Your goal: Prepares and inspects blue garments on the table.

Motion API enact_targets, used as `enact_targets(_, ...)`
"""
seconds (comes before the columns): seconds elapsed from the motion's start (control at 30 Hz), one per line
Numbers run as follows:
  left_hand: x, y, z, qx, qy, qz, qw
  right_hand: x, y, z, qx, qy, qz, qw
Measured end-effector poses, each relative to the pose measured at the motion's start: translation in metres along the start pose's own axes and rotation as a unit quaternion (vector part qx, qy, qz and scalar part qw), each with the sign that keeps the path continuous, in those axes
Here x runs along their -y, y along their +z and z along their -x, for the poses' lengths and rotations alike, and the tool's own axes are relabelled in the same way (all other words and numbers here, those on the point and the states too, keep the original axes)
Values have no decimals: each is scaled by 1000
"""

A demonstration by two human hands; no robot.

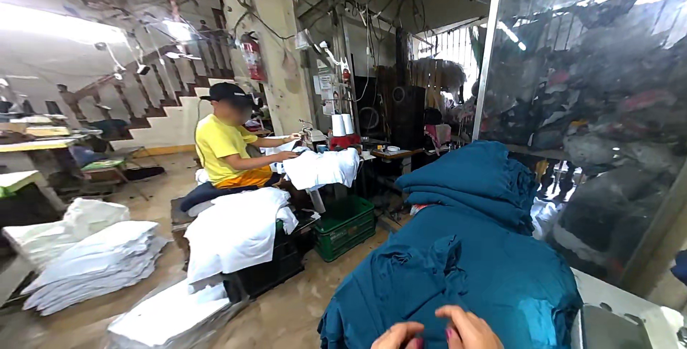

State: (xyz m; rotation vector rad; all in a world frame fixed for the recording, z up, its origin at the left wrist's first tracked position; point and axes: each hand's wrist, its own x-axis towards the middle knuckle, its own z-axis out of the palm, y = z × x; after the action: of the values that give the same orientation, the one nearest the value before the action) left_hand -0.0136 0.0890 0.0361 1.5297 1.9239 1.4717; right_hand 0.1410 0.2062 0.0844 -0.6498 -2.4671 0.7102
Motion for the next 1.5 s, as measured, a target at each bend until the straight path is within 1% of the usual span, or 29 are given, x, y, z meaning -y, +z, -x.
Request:
enact_targets(0.07, 9, 3, -23, 6, -46, -47, 998, -3, 4, -28, 71, 66, 62, 993)
enact_targets(0.13, 13, 4, -34, 12, -62, -81, 995, -6, 8, -42, 127, 109, 96, 981)
enact_targets(0.33, 11, 3, -38, 22, -56, -134, 989, -12, 7, -45, 151, 155, 78, 973)
enact_targets(0.43, 4, -2, -41, 80, -76, -194, 975, -13, 4, -45, 162, 168, 67, 970)
enact_targets(0.5, 1, -5, -45, 118, -96, -227, 962, -14, 4, -48, 191, 180, 79, 962)
enact_targets(0.57, 2, -5, -50, 138, -120, -241, 953, -16, 6, -54, 220, 190, 93, 952)
enact_targets(0.63, 2, -7, -53, 141, -128, -241, 952, -15, 4, -58, 229, 187, 84, 951)
enact_targets(0.67, 1, -9, -51, 131, -114, -234, 957, -13, 1, -57, 224, 179, 71, 955)
enact_targets(0.7, 0, -11, -46, 112, -84, -212, 967, -11, -4, -51, 209, 163, 50, 963)
enact_targets(0.73, -3, -14, -41, 85, -43, -166, 982, -10, -10, -42, 180, 137, 17, 974)
enact_targets(0.8, -16, -14, -33, 37, 23, -20, 999, -12, -19, -19, 87, 66, -96, 989)
enact_targets(0.87, -32, -6, -35, 11, 75, 135, 988, -15, -29, 1, -18, 15, -214, 977)
enact_targets(0.93, -55, 6, -46, -6, 124, 233, 965, -17, -48, 9, -102, -23, -288, 952)
enact_targets(1.0, -79, 22, -59, -8, 148, 299, 943, -19, -73, 12, -150, -42, -318, 935)
enact_targets(1.03, -89, 30, -64, -5, 138, 319, 938, -20, -84, 12, -160, -36, -329, 930)
enact_targets(1.07, -96, 38, -69, 1, 113, 328, 938, -24, -93, 12, -160, -14, -336, 928)
enact_targets(1.13, -98, 57, -78, 21, 24, 326, 945, -40, -103, 12, -136, 70, -338, 929)
enact_targets(1.2, -83, 79, -88, 45, -71, 297, 951, -68, -101, 6, -84, 171, -316, 929)
enact_targets(1.3, -52, 107, -96, 91, -162, 226, 956, -108, -86, -4, -4, 309, -271, 912)
enact_targets(1.37, -46, 113, -98, 97, -187, 200, 957, -121, -78, -9, 3, 347, -254, 903)
enact_targets(1.43, -49, 113, -101, 101, -184, 177, 961, -125, -77, -11, -11, 350, -260, 900)
enact_targets(1.5, -52, 110, -104, 112, -177, 131, 969, -126, -77, -10, -10, 357, -260, 897)
